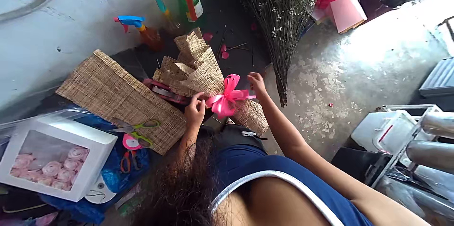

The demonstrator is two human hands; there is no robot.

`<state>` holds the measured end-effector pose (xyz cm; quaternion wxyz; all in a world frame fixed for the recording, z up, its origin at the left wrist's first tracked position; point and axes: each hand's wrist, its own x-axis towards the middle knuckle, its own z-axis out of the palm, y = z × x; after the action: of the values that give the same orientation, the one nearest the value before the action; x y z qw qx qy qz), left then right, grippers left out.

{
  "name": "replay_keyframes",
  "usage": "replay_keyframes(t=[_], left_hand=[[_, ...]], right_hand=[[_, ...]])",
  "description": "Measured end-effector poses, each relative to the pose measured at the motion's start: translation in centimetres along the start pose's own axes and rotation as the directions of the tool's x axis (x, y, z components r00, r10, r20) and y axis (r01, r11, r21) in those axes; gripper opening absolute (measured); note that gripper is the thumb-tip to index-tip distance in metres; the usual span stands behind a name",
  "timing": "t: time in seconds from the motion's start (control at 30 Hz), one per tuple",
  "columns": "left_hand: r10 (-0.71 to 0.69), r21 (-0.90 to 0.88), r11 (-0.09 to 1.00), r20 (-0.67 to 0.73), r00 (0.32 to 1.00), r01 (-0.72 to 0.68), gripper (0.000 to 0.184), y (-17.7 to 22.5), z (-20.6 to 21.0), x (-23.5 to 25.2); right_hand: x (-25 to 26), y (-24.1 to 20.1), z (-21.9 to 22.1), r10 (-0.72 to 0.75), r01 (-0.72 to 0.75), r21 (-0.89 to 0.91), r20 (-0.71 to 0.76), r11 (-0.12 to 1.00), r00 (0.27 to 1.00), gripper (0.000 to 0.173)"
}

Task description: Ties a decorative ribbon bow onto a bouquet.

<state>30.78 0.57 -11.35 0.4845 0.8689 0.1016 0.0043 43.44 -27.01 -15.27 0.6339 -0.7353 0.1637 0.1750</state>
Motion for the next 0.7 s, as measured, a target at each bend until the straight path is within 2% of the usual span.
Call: replay_keyframes(t=[0.03,0.07,0.1,0.13,0.2,0.23,0.27,0.3,0.33,0.37,0.43,0.47,0.53,0.6,0.67,0.7], left_hand=[[0.058,0.073,0.996,-0.089,0.994,-0.051,0.033,0.9,0.1,0.4],[0.133,0.127,0.985,-0.150,0.980,-0.115,0.032,2.0,0.3,0.8],[0.203,0.159,0.971,-0.164,0.965,-0.177,0.031,3.3,0.5,1.5],[0.236,0.169,0.962,-0.125,0.964,-0.214,0.031,5.0,0.9,2.1],[0.143,0.203,0.967,0.075,0.987,-0.156,0.035,8.6,1.8,3.6],[0.059,0.266,0.958,0.190,0.980,-0.109,0.041,10.0,2.5,4.6],[-0.031,0.355,0.932,0.280,0.960,-0.073,0.047,11.2,3.2,5.7],[-0.112,0.451,0.891,0.344,0.932,-0.059,0.054,12.2,4.1,6.9],[-0.186,0.547,0.835,0.385,0.904,-0.061,0.059,12.9,4.9,8.1],[-0.240,0.619,0.781,0.413,0.878,-0.078,0.063,13.1,5.6,9.1],[-0.312,0.704,0.700,0.452,0.836,-0.120,0.061,12.5,6.5,10.3],[-0.334,0.735,0.662,0.463,0.821,-0.145,0.054,12.1,6.6,10.5],[-0.337,0.761,0.623,0.470,0.816,-0.181,0.033,11.5,6.6,10.5],[-0.230,0.700,0.684,0.474,0.850,-0.205,0.027,10.1,6.4,10.2],[-0.127,0.610,0.764,0.458,0.880,-0.208,0.026,9.1,6.1,10.0],[-0.121,0.580,0.794,0.442,0.889,-0.180,0.027,8.9,5.8,9.5]], right_hand=[[-0.3,0.2,0.7,0.011,0.000,-0.097,0.112,0.995,0.994,0.047],[-0.3,0.2,1.5,-0.033,0.070,-0.165,0.214,0.984,0.976,0.043],[0.0,0.0,2.3,-0.126,0.186,-0.206,0.272,0.961,0.954,0.031],[0.1,-0.3,3.0,-0.208,0.281,-0.226,0.298,0.933,0.932,0.023],[-0.1,-0.9,4.0,-0.286,0.341,-0.189,0.270,0.921,0.920,0.021],[-0.2,-1.0,4.3,-0.303,0.336,-0.154,0.207,0.929,0.930,0.029],[-0.1,-1.1,4.5,-0.290,0.307,-0.134,0.132,0.942,0.948,0.045],[0.2,-1.5,4.3,-0.240,0.249,-0.141,0.076,0.958,0.968,0.062],[0.7,-1.8,4.1,-0.181,0.188,-0.167,0.055,0.968,0.982,0.071],[1.2,-1.8,3.9,-0.145,0.159,-0.235,0.076,0.959,0.986,0.066],[1.5,-2.1,3.2,-0.136,0.196,-0.371,0.181,0.908,0.974,0.034],[1.4,-2.3,2.9,-0.158,0.243,-0.409,0.230,0.880,0.960,0.026],[0.9,-2.4,2.0,-0.251,0.345,-0.363,0.282,0.866,0.926,0.020],[0.4,-1.6,1.2,-0.306,0.383,-0.268,0.290,0.884,0.907,0.018],[0.3,-0.8,0.6,-0.270,0.334,-0.226,0.271,0.915,0.924,0.018],[0.1,-0.6,0.5,-0.239,0.292,-0.208,0.248,0.934,0.939,0.018]])
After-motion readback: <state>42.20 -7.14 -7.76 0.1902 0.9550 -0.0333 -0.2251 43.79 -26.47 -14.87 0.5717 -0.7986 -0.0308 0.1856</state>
